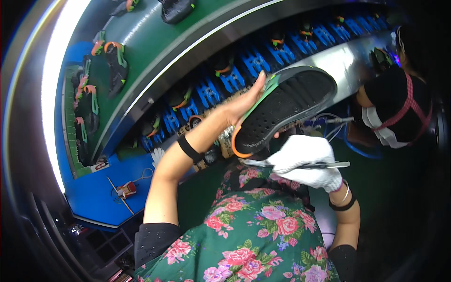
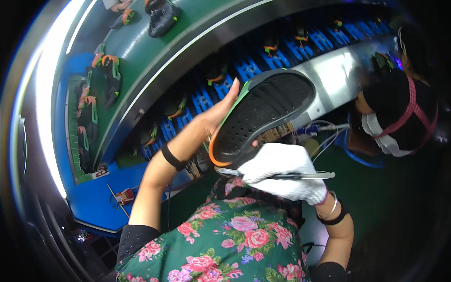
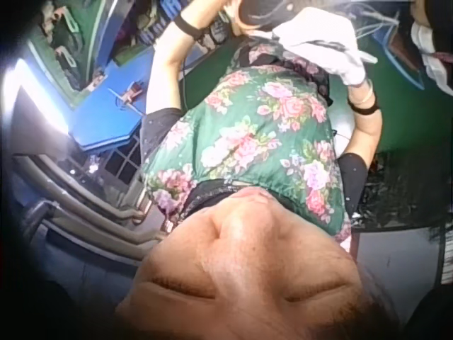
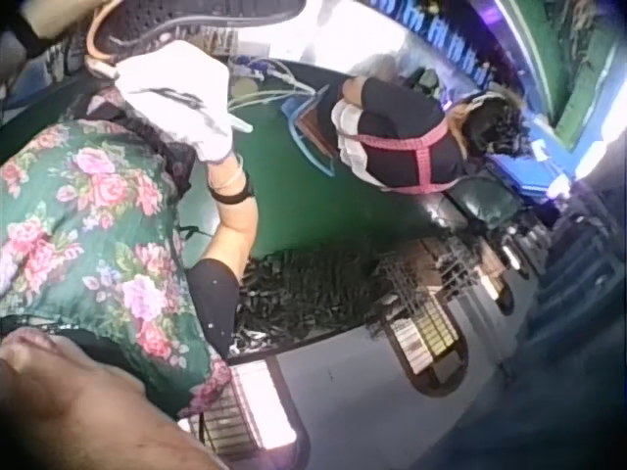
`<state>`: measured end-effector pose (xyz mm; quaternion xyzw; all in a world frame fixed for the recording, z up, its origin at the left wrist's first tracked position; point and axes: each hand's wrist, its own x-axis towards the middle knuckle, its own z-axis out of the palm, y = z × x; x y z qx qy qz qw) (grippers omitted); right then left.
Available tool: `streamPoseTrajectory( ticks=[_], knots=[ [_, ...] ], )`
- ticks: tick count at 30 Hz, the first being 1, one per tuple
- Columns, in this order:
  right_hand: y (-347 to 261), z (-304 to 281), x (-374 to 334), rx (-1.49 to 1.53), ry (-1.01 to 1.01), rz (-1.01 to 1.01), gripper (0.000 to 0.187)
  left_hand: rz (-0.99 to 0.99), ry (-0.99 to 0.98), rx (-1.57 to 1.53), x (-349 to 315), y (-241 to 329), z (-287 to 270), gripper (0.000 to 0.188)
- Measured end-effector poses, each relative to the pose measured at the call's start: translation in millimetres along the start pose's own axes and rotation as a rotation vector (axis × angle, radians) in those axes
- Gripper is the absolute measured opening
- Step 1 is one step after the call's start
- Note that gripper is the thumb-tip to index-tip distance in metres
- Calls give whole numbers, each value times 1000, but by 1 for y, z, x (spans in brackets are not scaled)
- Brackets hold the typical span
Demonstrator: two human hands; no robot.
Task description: Applying adhesive or cleaning liquid to shoe soles using a brush on an assembly line.
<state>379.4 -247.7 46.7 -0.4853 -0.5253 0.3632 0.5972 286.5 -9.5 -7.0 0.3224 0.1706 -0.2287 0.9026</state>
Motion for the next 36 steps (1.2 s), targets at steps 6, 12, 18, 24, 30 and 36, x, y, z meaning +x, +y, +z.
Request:
streamPoseTrajectory(
  ticks=[6,12,18,24,30,36],
  knots=[
    [-6,-17,3,-193,490,78,15,307,179,-347,13,-52,-9,58],
    [-10,-26,9,-450,378,-50,20,516,26,-251,14,-65,13,49],
    [-9,-14,2,-448,450,-74,20,426,139,-355,-14,-70,11,50],
    [-22,-10,13,-546,532,-197,20,544,-323,-764,-20,-48,47,77],
    [-41,-12,26,-711,512,-306,18,471,-204,-734,-8,-76,8,76],
    [-44,-20,32,-802,429,-345,36,463,-355,-880,9,-77,34,97]
  ],
)
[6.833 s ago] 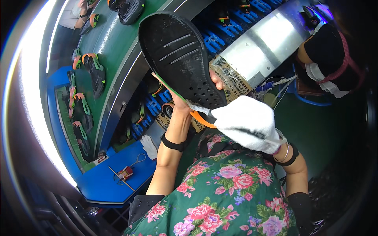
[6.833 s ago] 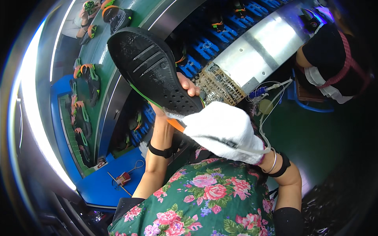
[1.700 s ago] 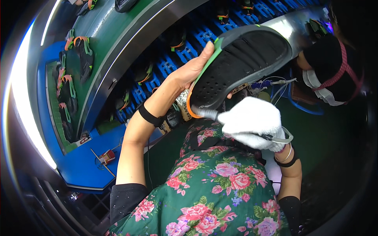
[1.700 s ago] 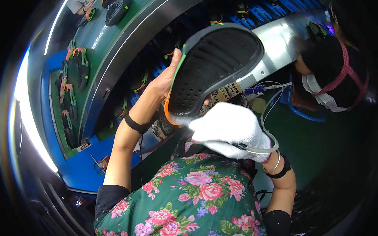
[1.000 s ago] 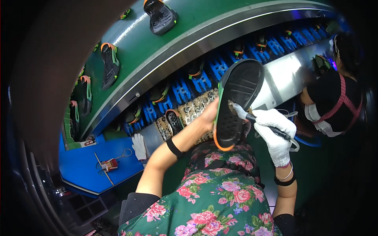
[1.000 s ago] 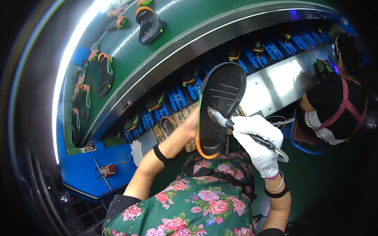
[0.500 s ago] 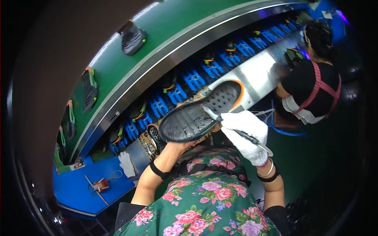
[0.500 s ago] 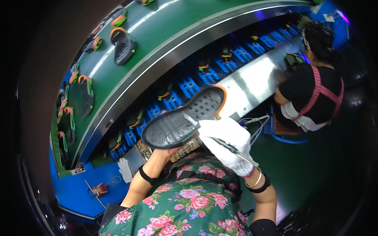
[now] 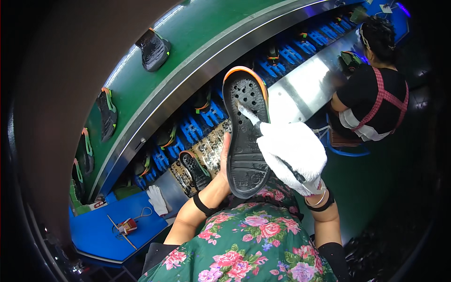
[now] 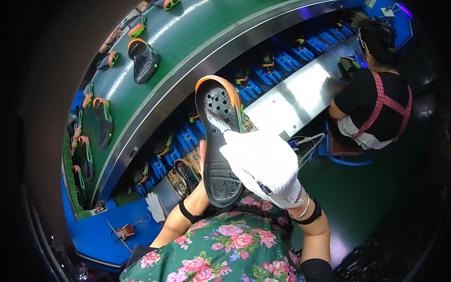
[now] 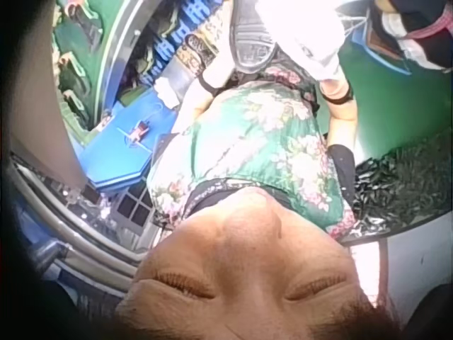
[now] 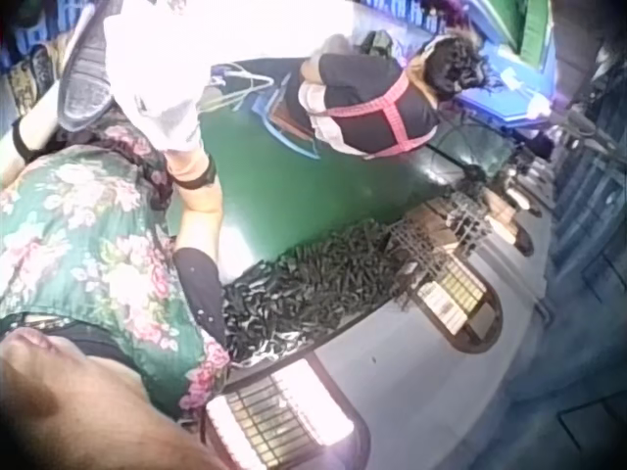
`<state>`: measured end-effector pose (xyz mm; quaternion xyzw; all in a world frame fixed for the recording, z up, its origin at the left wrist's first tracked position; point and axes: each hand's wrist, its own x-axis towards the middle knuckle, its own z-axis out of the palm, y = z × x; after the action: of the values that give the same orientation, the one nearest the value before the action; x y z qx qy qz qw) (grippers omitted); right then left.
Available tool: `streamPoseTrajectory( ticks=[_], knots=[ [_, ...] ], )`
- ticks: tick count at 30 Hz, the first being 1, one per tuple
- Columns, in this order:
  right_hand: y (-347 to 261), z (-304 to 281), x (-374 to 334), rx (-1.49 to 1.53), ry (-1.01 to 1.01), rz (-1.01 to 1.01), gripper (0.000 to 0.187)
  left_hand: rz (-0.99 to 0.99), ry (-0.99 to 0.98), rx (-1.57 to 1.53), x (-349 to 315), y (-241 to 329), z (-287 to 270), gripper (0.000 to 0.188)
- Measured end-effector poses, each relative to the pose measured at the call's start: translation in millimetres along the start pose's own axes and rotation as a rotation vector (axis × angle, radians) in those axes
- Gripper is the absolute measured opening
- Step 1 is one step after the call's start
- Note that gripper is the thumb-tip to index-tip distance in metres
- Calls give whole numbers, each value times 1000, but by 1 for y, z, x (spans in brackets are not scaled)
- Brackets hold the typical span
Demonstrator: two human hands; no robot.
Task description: Applying adhesive or cleaning liquid to shoe soles using a brush on an assembly line.
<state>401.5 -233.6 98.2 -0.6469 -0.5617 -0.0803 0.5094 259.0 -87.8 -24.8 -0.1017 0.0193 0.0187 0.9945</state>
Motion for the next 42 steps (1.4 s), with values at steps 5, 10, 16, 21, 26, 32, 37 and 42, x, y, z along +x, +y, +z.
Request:
streamPoseTrajectory(
  ticks=[5,10,16,21,26,32,37,42],
  knots=[
    [5,3,6,-128,-78,-32,40,22,130,139,5,-10,2,77],
    [0,18,3,-34,-192,-5,42,15,27,-18,0,-13,-16,75],
    [9,17,6,31,-58,29,40,49,117,102,7,-5,-9,78],
    [15,29,-23,183,-228,123,40,17,-11,463,25,-6,11,93],
    [20,18,0,73,-43,45,40,111,18,253,27,-2,16,91],
    [9,32,3,226,-107,76,30,142,-128,474,34,7,17,96],
    [24,24,7,121,-75,46,28,150,-101,285,49,9,37,103],
    [16,29,4,377,-110,81,28,194,-103,243,52,11,41,102]
  ],
)
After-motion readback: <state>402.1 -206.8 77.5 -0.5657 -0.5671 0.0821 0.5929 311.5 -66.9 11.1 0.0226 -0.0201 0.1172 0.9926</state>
